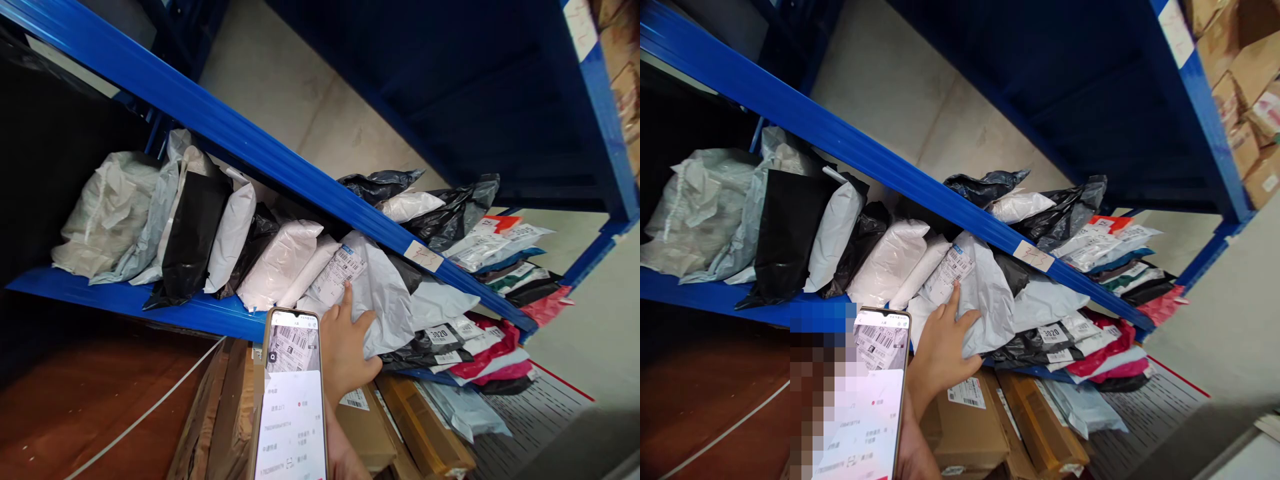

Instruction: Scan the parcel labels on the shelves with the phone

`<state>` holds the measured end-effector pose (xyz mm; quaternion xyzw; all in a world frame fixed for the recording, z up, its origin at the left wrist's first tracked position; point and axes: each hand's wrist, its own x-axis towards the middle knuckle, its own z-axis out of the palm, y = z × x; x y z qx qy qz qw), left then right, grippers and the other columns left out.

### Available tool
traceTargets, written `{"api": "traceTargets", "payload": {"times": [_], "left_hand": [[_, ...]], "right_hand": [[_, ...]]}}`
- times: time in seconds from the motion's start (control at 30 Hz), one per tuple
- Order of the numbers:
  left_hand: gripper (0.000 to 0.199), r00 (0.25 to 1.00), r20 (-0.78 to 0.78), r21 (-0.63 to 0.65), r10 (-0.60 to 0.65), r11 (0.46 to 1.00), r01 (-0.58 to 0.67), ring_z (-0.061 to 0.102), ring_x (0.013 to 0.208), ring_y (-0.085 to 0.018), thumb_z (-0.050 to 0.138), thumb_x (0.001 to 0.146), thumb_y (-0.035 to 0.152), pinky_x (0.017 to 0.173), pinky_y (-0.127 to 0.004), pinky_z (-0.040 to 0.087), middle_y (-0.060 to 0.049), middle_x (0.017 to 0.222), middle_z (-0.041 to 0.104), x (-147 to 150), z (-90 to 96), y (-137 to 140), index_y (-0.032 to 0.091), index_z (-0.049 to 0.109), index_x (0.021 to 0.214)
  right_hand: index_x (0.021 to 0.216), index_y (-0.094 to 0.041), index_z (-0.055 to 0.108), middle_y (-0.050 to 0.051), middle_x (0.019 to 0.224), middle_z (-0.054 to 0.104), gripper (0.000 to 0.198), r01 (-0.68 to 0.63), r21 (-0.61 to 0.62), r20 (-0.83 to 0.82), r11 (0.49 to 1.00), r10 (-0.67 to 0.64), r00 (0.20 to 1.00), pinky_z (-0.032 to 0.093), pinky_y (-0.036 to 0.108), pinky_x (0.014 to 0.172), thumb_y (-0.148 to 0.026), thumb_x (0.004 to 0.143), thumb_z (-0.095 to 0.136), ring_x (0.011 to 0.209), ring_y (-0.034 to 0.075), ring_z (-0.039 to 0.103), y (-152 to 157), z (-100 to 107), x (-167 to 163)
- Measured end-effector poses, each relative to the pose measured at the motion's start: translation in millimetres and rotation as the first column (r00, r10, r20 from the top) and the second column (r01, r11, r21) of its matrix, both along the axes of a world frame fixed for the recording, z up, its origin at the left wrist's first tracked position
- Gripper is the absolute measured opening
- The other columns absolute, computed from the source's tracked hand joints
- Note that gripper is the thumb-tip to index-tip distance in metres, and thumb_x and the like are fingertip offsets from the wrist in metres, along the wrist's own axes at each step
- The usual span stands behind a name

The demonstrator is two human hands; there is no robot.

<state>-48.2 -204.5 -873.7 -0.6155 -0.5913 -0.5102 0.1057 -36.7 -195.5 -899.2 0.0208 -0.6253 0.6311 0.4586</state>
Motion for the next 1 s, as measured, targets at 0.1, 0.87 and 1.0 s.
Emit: {"api": "traceTargets", "payload": {"times": [0.1, 0.87, 1.0], "left_hand": [[0.067, 1.0, -0.003, -0.005, 0.0, 1.0, 0.0, 0.05, 0.113, -0.031, 0.069, 0.066, 0.03, 0.094, -0.046, 0.044, -0.006, 0.161, -0.002, 0.3, -1.1, 0.2, 0.028, 0.05, 0.13], [0.069, 1.0, -0.004, 0.016, 0.003, 1.0, -0.003, 0.051, 0.113, -0.032, 0.07, 0.065, 0.03, 0.093, -0.047, 0.045, -0.006, 0.161, 0.001, 0.2, -4.5, 1.6, 0.03, 0.049, 0.132], [0.065, 1.0, -0.002, 0.007, 0.0, 1.0, 0.0, 0.051, 0.112, -0.032, 0.069, 0.066, 0.029, 0.093, -0.047, 0.045, -0.008, 0.16, 0.002, 0.6, -2.9, -0.2, 0.028, 0.051, 0.129]], "right_hand": [[0.11, -0.033, 0.061, -0.004, 0.129, 0.064, 0.053, -0.026, -0.021, -0.029, 0.999, 0.026, 0.999, 0.061, 0.043, 0.073, -0.042, 0.059, 0.069, 0.114, 0.031, 0.063, 0.0, -3.9, -1.3], [0.132, -0.034, 0.045, 0.001, 0.14, 0.055, 0.082, -0.031, 0.014, 0.074, 0.999, 0.03, 0.997, 0.056, 0.055, 0.081, -0.039, 0.055, 0.072, 0.124, 0.037, 0.054, -6.7, 2.9, 0.9], [0.134, -0.032, 0.044, 0.005, 0.127, 0.065, 0.094, -0.168, 0.01, 0.197, 0.986, 0.163, 0.967, 0.055, 0.058, 0.077, -0.036, 0.048, 0.081, 0.115, 0.04, 0.06, -28.2, -21.6, 30.7]]}}
